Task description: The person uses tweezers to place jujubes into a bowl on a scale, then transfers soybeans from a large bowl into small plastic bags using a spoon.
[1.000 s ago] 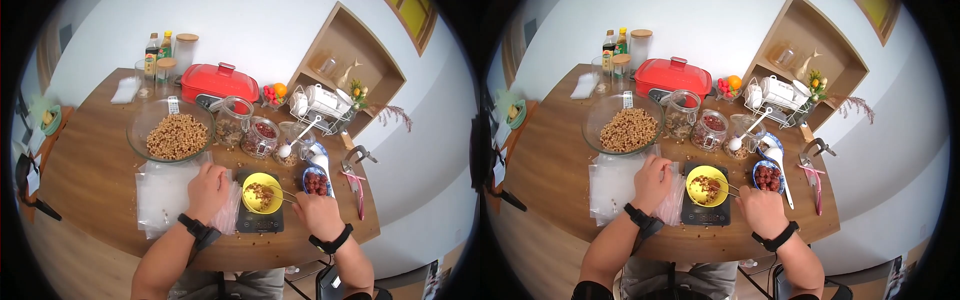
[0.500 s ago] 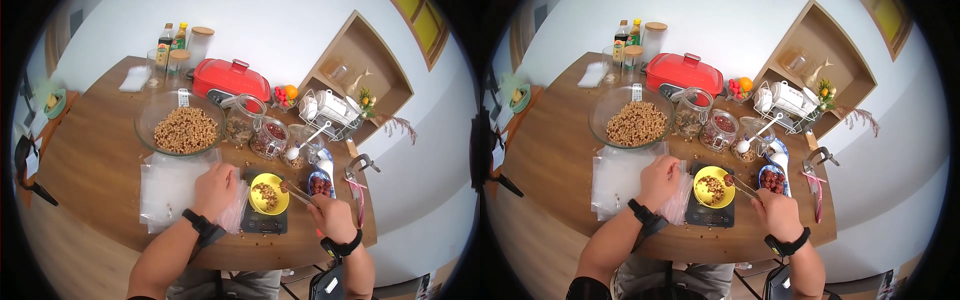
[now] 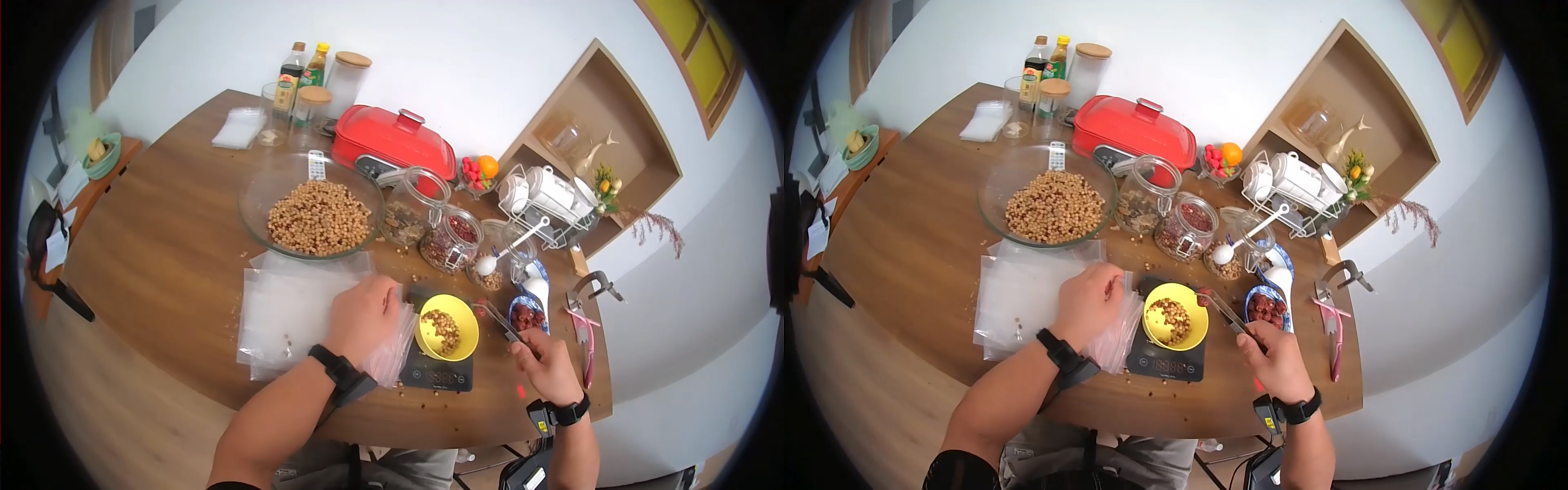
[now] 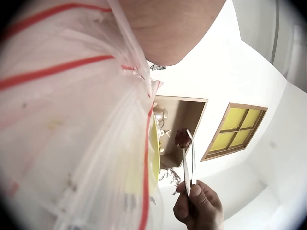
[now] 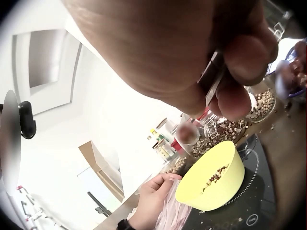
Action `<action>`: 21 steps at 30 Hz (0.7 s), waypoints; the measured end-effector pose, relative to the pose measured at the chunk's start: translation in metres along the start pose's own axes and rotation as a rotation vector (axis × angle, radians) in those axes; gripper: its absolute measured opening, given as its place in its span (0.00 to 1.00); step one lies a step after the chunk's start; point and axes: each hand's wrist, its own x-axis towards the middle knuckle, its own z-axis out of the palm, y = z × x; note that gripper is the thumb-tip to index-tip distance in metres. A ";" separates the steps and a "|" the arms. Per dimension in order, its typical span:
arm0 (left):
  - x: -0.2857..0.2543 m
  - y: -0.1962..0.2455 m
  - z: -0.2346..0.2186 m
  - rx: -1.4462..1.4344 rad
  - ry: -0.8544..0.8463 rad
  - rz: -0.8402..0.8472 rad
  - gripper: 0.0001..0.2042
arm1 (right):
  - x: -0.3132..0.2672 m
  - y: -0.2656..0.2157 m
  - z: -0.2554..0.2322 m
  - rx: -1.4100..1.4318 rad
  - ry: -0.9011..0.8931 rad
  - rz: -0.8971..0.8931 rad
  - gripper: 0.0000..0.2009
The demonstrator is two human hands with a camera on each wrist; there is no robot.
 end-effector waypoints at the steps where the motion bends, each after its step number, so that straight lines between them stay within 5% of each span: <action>1: 0.000 0.000 0.000 -0.001 0.004 0.000 0.04 | 0.007 -0.001 0.004 -0.004 0.012 -0.048 0.09; 3: 0.000 0.001 -0.001 -0.008 -0.004 -0.003 0.04 | 0.016 -0.017 0.009 0.003 0.005 -0.034 0.08; 10: 0.002 0.003 -0.005 -0.019 -0.032 -0.007 0.04 | 0.071 -0.088 0.058 -0.282 0.032 -0.423 0.09; 21: 0.002 0.000 -0.006 -0.016 -0.065 -0.027 0.04 | 0.130 -0.116 0.114 -0.471 -0.035 -0.465 0.11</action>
